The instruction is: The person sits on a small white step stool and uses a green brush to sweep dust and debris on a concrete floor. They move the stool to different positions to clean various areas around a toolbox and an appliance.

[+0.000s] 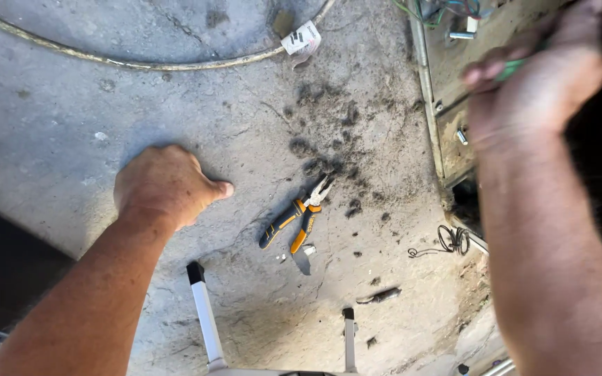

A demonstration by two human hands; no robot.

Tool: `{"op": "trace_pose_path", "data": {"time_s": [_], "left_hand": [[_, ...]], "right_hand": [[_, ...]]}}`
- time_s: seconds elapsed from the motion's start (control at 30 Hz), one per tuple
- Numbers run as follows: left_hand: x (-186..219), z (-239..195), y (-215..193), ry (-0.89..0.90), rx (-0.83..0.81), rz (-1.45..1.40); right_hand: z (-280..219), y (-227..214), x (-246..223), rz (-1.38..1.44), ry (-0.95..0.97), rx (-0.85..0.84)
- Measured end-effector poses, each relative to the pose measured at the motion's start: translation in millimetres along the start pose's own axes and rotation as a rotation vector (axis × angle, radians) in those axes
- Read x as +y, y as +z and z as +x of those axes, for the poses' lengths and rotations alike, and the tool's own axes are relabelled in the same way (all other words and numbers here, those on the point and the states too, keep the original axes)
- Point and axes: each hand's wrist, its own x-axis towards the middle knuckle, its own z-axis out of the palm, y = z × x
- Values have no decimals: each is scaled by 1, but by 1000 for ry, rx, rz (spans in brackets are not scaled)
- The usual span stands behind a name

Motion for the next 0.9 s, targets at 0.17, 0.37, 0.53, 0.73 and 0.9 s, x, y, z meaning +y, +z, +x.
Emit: {"op": "trace_pose_path", "data": {"time_s": [0.17,0.37,0.53,0.73,0.9], "left_hand": [[3,-2,-4,-3,-12,-18],[1,-3,-3,-12,-3,-36],[0,4,1,-2,9,-18],[-3,6,4,21,30,-11],[-2,3,3,-11,11,-37]], "right_hand": [[50,-64,5,213,98,235],[10,-24,4,-51,315,-65],[33,-85,15,-507,257,40],[147,-210,29,-1663,-658,-130],[129,-155,31,-259,371,160]]}}
